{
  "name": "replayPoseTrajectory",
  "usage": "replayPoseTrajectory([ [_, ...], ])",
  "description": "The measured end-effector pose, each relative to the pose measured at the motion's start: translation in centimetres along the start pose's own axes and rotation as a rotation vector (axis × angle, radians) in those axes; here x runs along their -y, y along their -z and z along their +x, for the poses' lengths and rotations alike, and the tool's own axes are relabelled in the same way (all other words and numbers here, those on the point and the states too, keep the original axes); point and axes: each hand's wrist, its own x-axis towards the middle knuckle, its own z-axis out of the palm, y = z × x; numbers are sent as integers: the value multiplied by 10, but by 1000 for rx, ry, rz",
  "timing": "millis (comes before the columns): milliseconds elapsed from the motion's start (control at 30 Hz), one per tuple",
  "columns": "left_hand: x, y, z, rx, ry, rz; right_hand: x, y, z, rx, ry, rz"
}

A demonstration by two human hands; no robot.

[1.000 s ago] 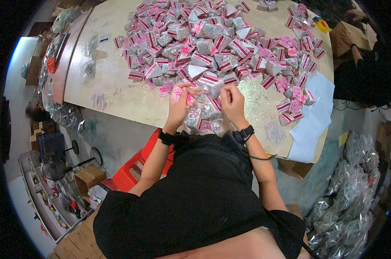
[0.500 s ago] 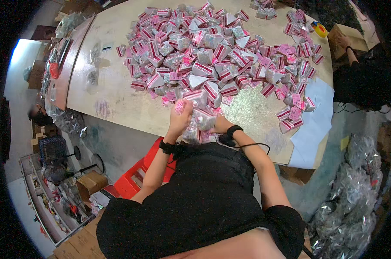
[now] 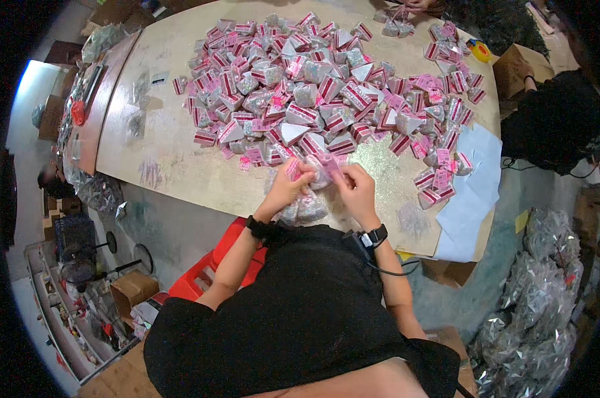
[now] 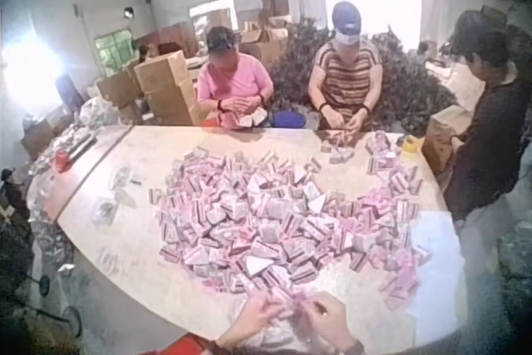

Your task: Packing small pink-labeled triangular items into plastic bags.

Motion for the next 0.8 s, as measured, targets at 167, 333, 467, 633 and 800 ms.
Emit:
replayPoseTrajectory([
  [167, -5, -21, 19, 156, -220, -314, 41, 1, 1, 267, 294, -57],
  [333, -28, -24, 6, 134, -337, -345, 65, 20, 8, 288, 463, -175],
  [467, -45, -30, -11, 105, -394, -82, 75, 36, 7, 382, 259, -8],
  [633, -56, -30, -26, 238, -351, -195, 95, 47, 8, 139, 458, -74],
  [800, -57, -30, -38, 230, -430, -124, 98, 47, 9, 104, 487, -194],
])
